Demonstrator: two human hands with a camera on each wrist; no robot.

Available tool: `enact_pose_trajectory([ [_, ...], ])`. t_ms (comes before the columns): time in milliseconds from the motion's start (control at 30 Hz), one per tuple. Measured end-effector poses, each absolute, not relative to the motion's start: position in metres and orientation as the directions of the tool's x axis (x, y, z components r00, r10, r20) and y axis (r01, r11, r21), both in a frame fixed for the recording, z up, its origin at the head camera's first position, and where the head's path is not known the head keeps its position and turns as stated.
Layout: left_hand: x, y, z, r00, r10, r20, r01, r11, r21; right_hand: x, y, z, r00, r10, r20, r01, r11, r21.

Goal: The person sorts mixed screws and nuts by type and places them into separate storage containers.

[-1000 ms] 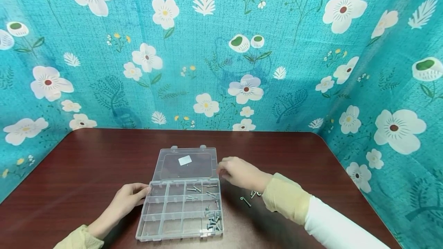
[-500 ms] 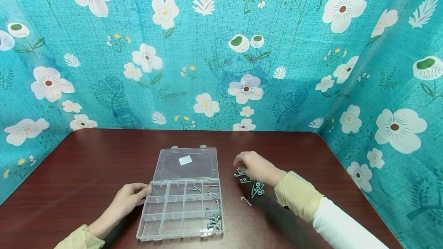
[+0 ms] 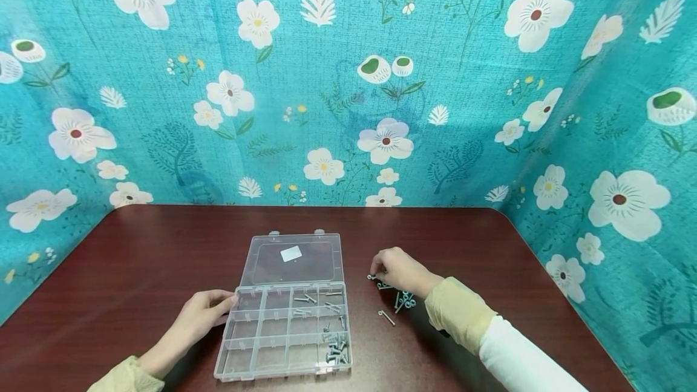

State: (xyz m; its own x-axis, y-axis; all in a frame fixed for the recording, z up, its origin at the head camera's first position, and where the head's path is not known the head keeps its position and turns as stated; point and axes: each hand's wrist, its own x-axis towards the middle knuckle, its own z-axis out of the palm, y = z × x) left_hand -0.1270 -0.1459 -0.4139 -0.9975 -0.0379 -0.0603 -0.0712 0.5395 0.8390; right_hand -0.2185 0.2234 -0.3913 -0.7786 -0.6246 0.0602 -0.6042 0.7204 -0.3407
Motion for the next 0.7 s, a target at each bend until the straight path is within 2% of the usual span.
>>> enact_pose_trajectory([
  [400, -0.1255, -0.146, -0.4127, -0.998, -0.03, -0.062, -0.069, 0.521, 0.851, -0.2185, 0.2205, -0.3986, -0.777, -0.629, 0.036, -0.606, 0.73, -0.316],
  [700, -0.1254, -0.1455, -0.4143, -0.998, -0.038, -0.058, -0.069, 0.51, 0.857, -0.2178, 0.2133, -0.3965, -0.796, -0.605, -0.028, -0.571, 0.764, -0.3],
])
